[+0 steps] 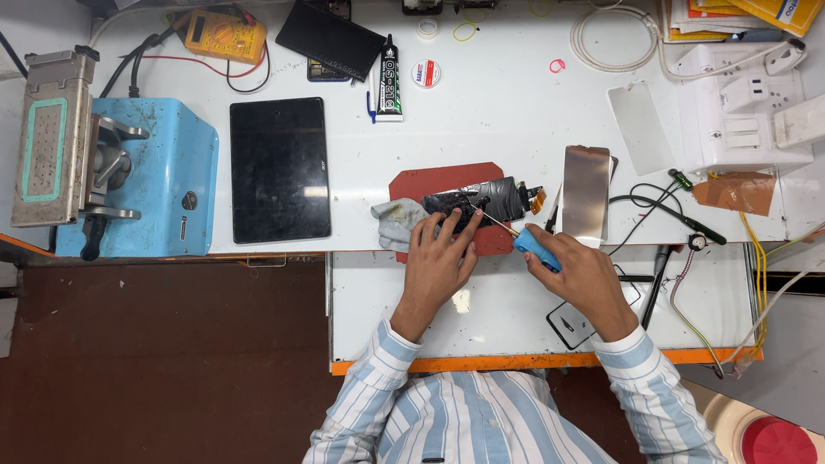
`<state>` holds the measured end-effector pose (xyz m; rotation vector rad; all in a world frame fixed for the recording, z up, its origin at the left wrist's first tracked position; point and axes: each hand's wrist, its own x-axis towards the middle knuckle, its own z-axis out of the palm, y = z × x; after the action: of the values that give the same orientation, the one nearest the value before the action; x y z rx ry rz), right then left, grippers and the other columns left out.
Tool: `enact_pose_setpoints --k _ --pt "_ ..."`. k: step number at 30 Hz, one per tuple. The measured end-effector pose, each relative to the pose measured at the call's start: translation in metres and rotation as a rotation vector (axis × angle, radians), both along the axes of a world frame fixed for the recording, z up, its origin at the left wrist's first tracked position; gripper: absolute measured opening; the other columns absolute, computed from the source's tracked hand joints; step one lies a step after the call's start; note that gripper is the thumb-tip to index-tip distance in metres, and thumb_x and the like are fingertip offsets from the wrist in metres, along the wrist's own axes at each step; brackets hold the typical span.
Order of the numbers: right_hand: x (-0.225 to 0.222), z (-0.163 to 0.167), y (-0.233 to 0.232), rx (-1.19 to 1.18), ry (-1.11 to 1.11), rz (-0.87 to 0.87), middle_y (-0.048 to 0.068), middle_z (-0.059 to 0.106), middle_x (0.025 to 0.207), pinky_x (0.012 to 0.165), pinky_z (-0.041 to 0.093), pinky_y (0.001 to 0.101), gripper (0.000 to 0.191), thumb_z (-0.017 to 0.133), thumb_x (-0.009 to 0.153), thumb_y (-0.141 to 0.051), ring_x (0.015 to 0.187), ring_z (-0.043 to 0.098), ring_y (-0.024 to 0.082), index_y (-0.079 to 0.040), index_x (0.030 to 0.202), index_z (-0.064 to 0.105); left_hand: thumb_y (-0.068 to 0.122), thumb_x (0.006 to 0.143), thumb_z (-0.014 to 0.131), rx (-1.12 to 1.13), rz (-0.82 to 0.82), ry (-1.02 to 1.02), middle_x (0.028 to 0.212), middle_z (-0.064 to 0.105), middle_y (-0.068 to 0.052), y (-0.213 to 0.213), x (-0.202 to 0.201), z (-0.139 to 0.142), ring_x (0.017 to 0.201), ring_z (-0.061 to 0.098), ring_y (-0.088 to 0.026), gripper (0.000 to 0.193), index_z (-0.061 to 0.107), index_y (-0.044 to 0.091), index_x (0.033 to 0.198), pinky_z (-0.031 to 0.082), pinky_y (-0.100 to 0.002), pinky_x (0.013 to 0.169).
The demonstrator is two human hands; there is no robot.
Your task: The person uses a blue electric screwdriver to work on a black rectangular electronic component placed on a red mat. They repeatedly press and rotate the screwdriver tip against the component's surface while occasionally wiping it with a gray cloth. A second person briefly places a tablet on the table during the process.
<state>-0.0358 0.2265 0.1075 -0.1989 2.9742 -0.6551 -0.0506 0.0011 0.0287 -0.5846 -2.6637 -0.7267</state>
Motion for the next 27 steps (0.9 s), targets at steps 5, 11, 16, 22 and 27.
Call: enact_pose_setpoints --k 5,11,16,22,27 --pt "-0.002 0.0 -0.001 0.012 -0.034 -0.009 0.008 0.074 0.083 0.048 0.054 0.0347 0.048 0.066 0.09 -0.04 0.051 0.066 0.021 -0.018 0.134 0.067 0.022 0.096 0.06 0.013 0.007 -0.01 0.132 0.062 -0.016 0.001 0.0 0.003 0.125 0.051 -0.034 0.047 0.061 0.017 0.142 0.038 -0.051 0.111" --pt "-0.004 -0.003 0.0 0.027 -0.071 -0.018 0.01 0.074 0.081 0.047 0.054 0.0353 0.049 0.064 0.091 -0.041 0.051 0.067 0.022 -0.018 0.134 0.066 0.021 0.093 0.06 -0.004 0.015 -0.018 0.131 0.062 -0.017 0.003 0.0 0.007 0.124 0.051 -0.035 0.049 0.062 0.015 0.141 0.037 -0.051 0.111" --pt "-0.006 -0.006 0.0 0.033 -0.085 -0.037 0.011 0.073 0.08 0.048 0.054 0.0365 0.048 0.063 0.091 -0.041 0.053 0.068 0.024 -0.018 0.134 0.067 0.02 0.092 0.06 -0.027 0.018 -0.021 0.13 0.062 -0.018 0.005 -0.001 0.009 0.123 0.052 -0.035 0.05 0.062 0.014 0.142 0.037 -0.052 0.111" --pt "-0.009 -0.009 -0.002 0.022 -0.076 -0.053 0.012 0.074 0.082 0.049 0.054 0.0365 0.049 0.063 0.092 -0.04 0.055 0.069 0.024 -0.015 0.133 0.067 0.021 0.089 0.06 -0.058 0.018 -0.03 0.127 0.063 -0.02 0.007 -0.006 0.011 0.12 0.052 -0.037 0.054 0.06 0.013 0.142 0.038 -0.053 0.109" --pt "-0.008 -0.008 -0.005 0.006 -0.069 -0.072 0.012 0.075 0.085 0.048 0.055 0.0363 0.048 0.064 0.091 -0.039 0.056 0.07 0.025 -0.014 0.131 0.068 0.021 0.088 0.06 -0.076 0.019 -0.033 0.125 0.063 -0.021 0.008 -0.006 0.014 0.119 0.052 -0.038 0.056 0.059 0.013 0.144 0.038 -0.054 0.108"
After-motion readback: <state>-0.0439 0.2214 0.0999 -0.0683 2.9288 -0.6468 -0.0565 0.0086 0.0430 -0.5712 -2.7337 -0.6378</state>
